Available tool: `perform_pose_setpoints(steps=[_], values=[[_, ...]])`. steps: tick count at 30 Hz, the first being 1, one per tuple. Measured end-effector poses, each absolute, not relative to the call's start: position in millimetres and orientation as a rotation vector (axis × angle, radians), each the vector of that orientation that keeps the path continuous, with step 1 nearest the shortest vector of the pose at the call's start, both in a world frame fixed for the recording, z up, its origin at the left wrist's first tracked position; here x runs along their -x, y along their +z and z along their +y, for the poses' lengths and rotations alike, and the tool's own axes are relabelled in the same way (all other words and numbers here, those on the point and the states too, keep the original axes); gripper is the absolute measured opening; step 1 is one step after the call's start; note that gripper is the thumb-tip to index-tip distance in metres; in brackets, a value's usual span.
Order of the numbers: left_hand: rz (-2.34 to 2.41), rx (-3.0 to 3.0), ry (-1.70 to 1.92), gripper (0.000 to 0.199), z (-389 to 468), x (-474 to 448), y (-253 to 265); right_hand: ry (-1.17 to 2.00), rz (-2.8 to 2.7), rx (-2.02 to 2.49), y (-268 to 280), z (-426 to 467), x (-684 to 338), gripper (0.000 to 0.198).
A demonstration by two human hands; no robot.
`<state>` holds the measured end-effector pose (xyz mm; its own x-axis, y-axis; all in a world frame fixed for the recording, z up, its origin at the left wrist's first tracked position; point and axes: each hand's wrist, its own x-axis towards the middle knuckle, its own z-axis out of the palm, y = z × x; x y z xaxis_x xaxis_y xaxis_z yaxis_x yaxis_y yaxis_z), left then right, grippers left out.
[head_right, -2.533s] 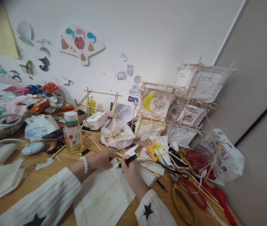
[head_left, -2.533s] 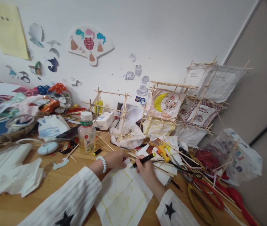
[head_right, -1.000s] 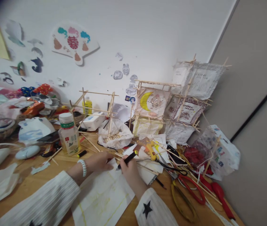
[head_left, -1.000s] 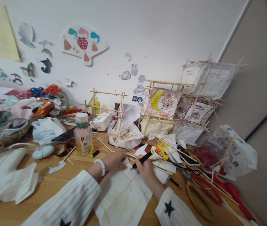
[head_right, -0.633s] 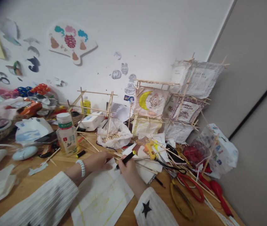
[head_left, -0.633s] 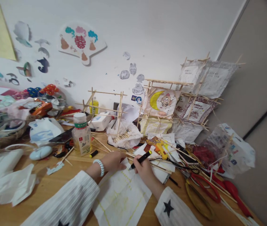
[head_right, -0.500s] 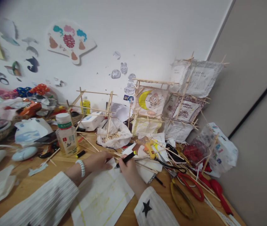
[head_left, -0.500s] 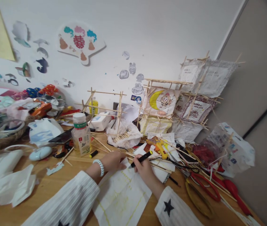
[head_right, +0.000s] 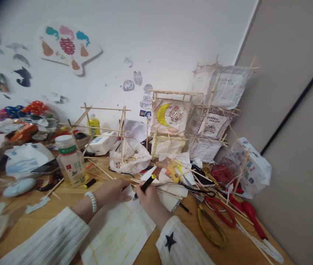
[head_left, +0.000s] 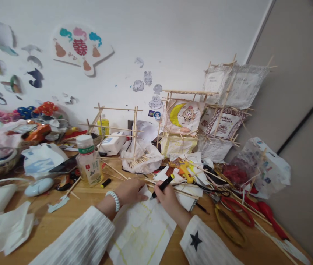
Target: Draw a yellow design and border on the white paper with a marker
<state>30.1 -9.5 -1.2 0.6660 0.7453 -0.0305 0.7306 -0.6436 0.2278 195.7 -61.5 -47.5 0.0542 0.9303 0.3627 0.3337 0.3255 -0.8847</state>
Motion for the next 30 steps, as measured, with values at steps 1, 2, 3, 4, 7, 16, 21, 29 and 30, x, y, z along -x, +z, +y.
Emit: perform_pose_setpoints(steps=[1,2,3,4,7,16,21,29,30], values=[[1.202,-2.660,0.092,0.031,-9.1,-30.2,-1.8,0.689,-1.501,1.209,-46.4,-62.1,-195.7,0.021],[1.203,-2.657,0.086,0.032,-8.5,-30.2,-2.5,0.694,-1.499,1.208,-45.7,-62.7,-195.8,0.021],[1.201,-2.653,0.084,0.032,-7.8,-30.3,-3.1,0.700,-1.495,1.208,-45.2,-63.1,-195.9,0.021],[1.196,-2.648,0.082,0.032,-7.1,-30.3,-3.8,0.706,-1.488,1.209,-45.1,-63.3,-196.0,0.021],[1.197,-2.637,0.082,0.031,-5.3,-30.3,-5.4,0.721,-1.471,1.210,-45.6,-63.5,-196.2,0.022],[1.213,-2.637,0.080,0.032,-2.1,-29.8,-9.3,0.726,-1.472,1.220,-45.5,-62.4,-196.6,0.021],[1.194,-2.641,0.076,0.030,-2.2,-30.5,-7.3,0.722,-1.451,1.241,-47.7,-60.5,-197.4,0.022],[1.196,-2.613,0.095,0.031,-3.0,-29.1,-8.3,0.726,-1.409,1.290,-49.8,-58.0,-197.7,0.021],[1.203,-2.615,0.094,0.031,-2.8,-29.0,-9.1,0.727,-1.405,1.294,-50.0,-57.7,-197.9,0.021]])
